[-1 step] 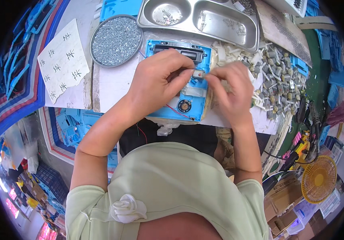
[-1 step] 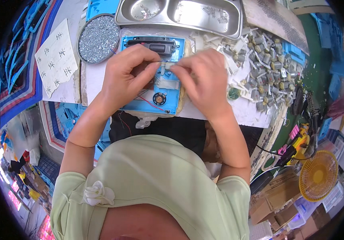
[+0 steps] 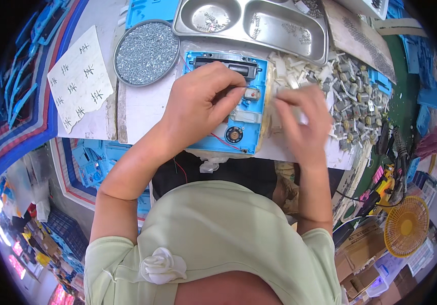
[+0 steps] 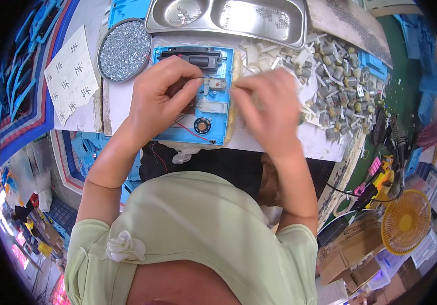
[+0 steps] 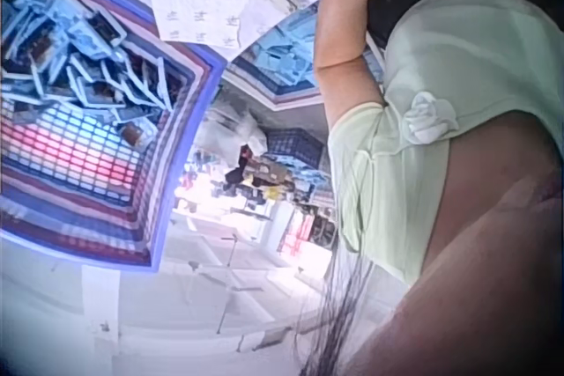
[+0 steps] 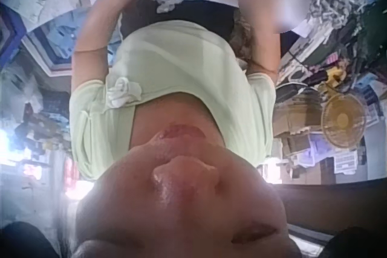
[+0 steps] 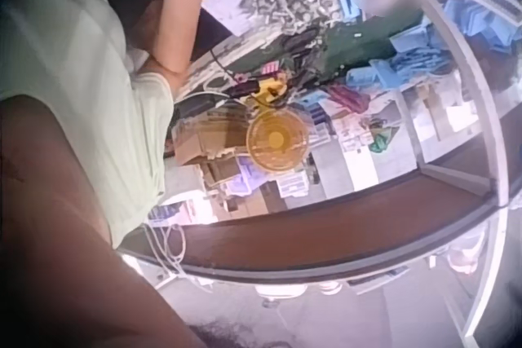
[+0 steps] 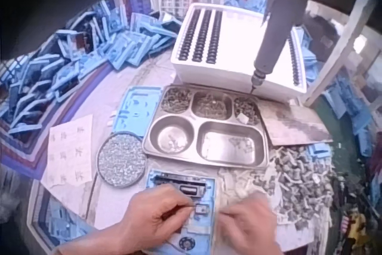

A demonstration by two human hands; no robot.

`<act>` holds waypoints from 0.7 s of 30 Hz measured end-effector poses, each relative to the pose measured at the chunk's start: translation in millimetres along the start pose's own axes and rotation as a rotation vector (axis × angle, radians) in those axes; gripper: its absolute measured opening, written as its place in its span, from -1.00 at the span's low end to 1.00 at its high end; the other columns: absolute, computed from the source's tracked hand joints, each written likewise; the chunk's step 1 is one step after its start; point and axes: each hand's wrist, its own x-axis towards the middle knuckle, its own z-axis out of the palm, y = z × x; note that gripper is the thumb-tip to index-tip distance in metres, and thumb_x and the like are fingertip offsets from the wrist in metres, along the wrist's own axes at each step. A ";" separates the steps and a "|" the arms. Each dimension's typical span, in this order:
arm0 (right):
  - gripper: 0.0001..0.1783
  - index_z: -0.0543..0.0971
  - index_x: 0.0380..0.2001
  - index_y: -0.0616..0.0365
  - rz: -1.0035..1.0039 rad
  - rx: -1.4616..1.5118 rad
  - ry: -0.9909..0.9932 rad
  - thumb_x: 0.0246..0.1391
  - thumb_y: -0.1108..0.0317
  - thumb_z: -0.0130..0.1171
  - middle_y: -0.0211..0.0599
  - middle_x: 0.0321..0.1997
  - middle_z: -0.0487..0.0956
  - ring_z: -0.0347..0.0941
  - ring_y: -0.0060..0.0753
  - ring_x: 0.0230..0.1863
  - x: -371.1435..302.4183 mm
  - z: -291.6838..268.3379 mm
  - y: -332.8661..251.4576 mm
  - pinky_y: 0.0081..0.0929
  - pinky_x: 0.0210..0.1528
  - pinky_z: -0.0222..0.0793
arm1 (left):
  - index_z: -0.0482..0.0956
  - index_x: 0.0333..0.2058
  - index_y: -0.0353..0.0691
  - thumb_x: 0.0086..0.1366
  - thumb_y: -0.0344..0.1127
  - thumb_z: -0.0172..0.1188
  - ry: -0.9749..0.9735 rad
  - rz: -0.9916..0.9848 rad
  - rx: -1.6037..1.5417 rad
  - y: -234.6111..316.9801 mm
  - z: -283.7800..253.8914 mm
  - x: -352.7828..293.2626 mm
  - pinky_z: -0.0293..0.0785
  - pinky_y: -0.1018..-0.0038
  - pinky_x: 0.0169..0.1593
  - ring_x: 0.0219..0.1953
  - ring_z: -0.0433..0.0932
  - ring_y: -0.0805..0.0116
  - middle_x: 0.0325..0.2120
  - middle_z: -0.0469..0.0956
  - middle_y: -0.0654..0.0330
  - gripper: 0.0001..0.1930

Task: Soldering components and assembling the plastic casing for an electronic toy or device.

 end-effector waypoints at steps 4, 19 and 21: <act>-0.81 0.64 -0.16 0.33 0.437 -0.189 0.542 0.13 0.62 0.19 -0.31 -0.22 0.61 0.49 -0.43 -0.25 -80.2 -94.9 14.2 -0.47 -0.05 0.42 | 0.66 -0.35 -0.17 0.11 -0.45 0.38 0.070 0.253 0.219 -10.3 5.6 2.6 0.40 0.30 -0.20 -0.33 0.51 0.21 -0.32 0.57 0.21 -0.88; -0.60 0.54 0.01 0.37 0.743 0.035 1.120 0.45 0.17 0.04 -0.17 -0.28 0.60 0.43 -0.38 -0.31 -147.6 -269.6 111.4 -0.38 -0.19 0.43 | 0.71 -0.45 -0.16 -0.04 -0.40 0.46 0.000 0.215 0.416 -3.5 16.6 14.4 0.27 0.29 0.05 -0.06 0.36 0.15 -0.09 0.50 0.18 -0.86; -0.65 0.57 -0.07 0.35 0.648 0.013 1.260 0.42 0.21 0.07 -0.16 -0.27 0.61 0.44 -0.39 -0.29 -145.2 -258.5 67.7 -0.39 -0.18 0.44 | 0.71 -0.44 -0.16 -0.05 -0.40 0.46 -0.013 0.203 0.428 -1.1 15.1 14.2 0.28 0.29 0.05 -0.06 0.36 0.15 -0.09 0.50 0.18 -0.86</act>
